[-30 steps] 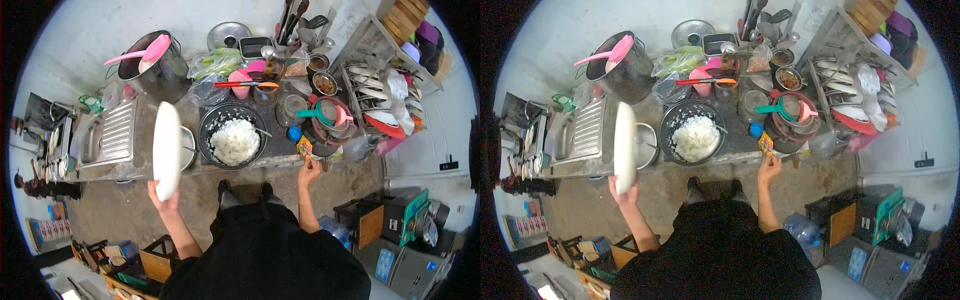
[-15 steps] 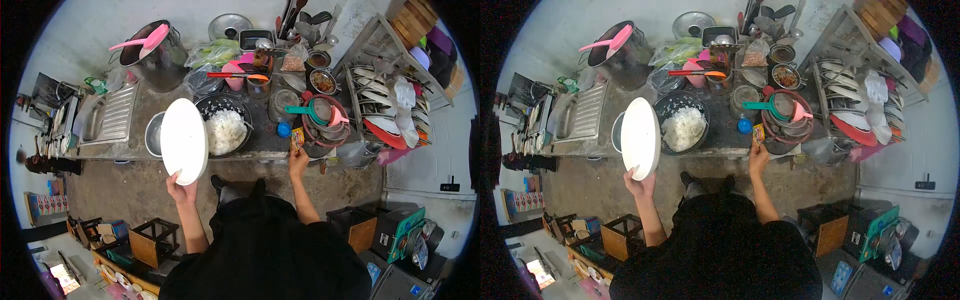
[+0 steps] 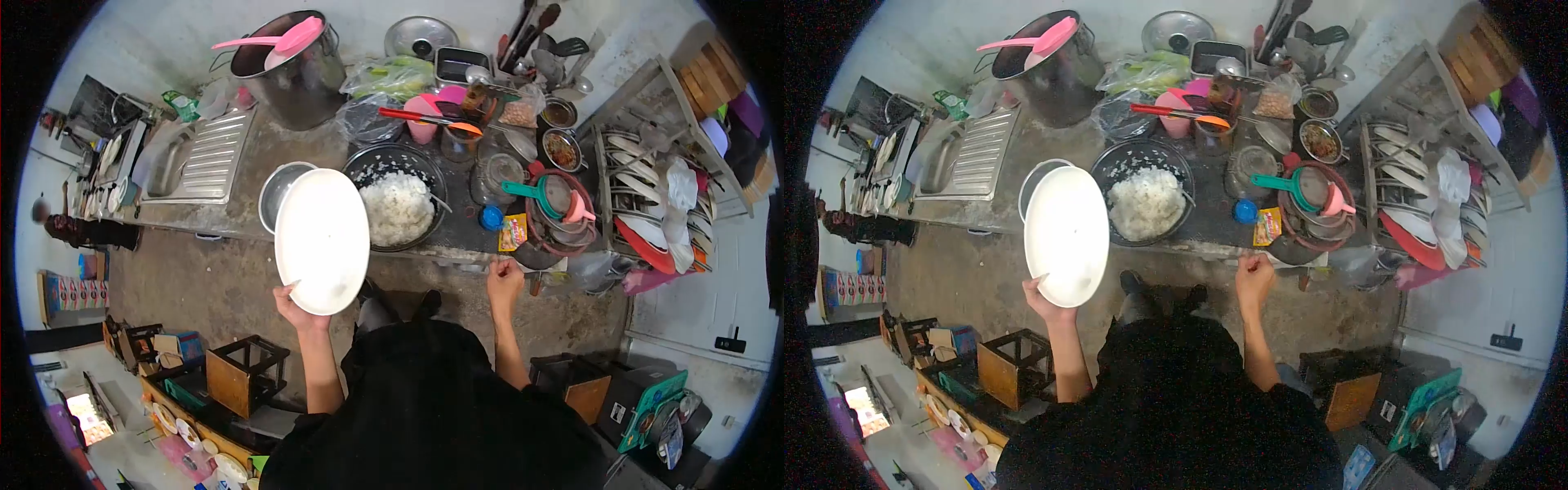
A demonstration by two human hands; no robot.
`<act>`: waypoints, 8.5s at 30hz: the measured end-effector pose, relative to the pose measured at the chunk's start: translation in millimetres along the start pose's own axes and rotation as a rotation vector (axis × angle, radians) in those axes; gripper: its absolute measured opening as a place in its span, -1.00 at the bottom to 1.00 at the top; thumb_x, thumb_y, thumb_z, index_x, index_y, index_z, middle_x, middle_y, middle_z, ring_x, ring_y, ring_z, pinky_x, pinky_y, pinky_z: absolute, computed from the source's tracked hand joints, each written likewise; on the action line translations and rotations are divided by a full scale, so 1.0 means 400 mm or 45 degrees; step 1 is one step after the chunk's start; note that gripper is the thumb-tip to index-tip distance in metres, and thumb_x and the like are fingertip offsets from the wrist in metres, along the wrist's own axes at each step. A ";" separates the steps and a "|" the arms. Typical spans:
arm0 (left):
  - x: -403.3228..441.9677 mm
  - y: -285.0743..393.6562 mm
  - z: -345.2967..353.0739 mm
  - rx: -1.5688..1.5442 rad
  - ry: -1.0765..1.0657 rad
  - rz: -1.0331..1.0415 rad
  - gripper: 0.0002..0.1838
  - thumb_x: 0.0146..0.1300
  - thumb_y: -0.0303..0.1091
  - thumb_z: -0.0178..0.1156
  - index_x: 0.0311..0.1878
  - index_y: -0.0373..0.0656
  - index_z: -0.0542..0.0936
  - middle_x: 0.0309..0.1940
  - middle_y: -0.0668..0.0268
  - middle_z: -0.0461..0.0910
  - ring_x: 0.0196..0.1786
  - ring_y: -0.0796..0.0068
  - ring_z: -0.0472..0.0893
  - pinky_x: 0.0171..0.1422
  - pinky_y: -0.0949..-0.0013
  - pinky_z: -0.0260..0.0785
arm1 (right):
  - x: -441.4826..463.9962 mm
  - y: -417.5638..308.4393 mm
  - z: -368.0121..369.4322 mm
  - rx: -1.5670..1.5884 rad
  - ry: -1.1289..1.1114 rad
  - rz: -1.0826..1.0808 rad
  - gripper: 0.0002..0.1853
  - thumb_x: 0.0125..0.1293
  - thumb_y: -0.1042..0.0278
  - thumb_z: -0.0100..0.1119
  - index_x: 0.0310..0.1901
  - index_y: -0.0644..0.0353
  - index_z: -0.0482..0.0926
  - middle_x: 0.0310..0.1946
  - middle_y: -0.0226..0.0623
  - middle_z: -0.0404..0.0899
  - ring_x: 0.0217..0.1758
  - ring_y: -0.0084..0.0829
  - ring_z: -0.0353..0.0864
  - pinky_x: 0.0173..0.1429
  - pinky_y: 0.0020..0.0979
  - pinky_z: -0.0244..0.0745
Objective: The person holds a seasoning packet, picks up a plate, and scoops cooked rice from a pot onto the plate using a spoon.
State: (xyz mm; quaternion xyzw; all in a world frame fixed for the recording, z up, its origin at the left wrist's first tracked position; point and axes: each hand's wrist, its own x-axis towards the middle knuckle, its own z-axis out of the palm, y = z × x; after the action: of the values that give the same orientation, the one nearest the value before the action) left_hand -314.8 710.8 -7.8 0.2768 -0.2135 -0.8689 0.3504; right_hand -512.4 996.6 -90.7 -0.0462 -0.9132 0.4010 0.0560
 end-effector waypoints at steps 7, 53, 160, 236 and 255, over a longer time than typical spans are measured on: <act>0.049 0.050 -0.042 0.216 0.110 -0.136 -0.34 0.04 -0.15 -0.06 0.18 -0.42 0.35 0.01 -0.02 0.52 0.03 0.05 0.56 0.16 0.13 0.42 | 0.052 -0.328 0.038 0.283 -0.363 -0.509 -0.76 0.24 0.31 0.21 -0.24 0.29 0.41 -0.61 -0.17 0.49 -0.55 -0.25 0.52 -0.41 -0.28 0.39; 0.215 0.118 -0.007 1.217 0.016 0.380 -0.32 0.00 -0.58 -0.18 0.32 -0.33 0.31 0.24 0.08 0.40 0.28 0.33 0.39 0.35 0.35 0.14 | 0.141 -0.489 0.267 -0.991 -1.148 -0.711 -0.72 0.08 0.41 0.08 -0.17 0.35 0.53 -0.17 0.17 0.55 -0.09 0.11 0.59 0.02 -0.08 0.49; 0.013 -0.016 0.044 0.519 0.190 0.267 -0.47 0.39 -0.20 -0.07 0.29 -0.40 0.25 0.09 0.02 0.47 0.02 0.26 0.58 0.04 0.30 0.48 | 0.179 -0.465 -0.051 -0.371 -0.812 -1.115 -0.92 0.21 0.53 0.08 -0.30 0.35 0.43 -0.54 0.13 0.52 -0.43 0.13 0.54 -0.38 -0.05 0.41; -0.038 -0.016 0.033 0.569 0.306 0.389 -0.42 0.19 -0.46 -0.10 0.33 -0.39 0.25 0.15 0.07 0.44 0.11 0.32 0.52 0.17 0.35 0.37 | 0.179 -0.544 -0.012 0.303 -1.686 -0.620 -0.76 0.37 0.39 -0.04 -0.44 0.31 0.46 -0.71 -0.40 0.31 -0.60 -0.64 0.22 -0.49 -0.49 0.16; 0.025 -0.130 0.145 0.356 0.065 0.140 -0.54 0.36 -0.36 -0.16 0.28 -0.36 0.28 0.03 0.10 0.51 0.00 0.40 0.58 0.04 0.41 0.46 | 0.045 -0.459 0.046 0.114 -0.747 -1.469 -0.86 0.07 0.65 0.02 -0.29 0.27 0.43 -0.53 -0.11 0.48 -0.50 -0.05 0.58 -0.49 -0.18 0.47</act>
State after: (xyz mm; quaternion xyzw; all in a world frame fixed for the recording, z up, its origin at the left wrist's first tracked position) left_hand -382.9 748.4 3.6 0.3329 -0.3383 -0.8028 0.3609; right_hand -540.0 861.8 33.3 0.5656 -0.7512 0.3400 0.0126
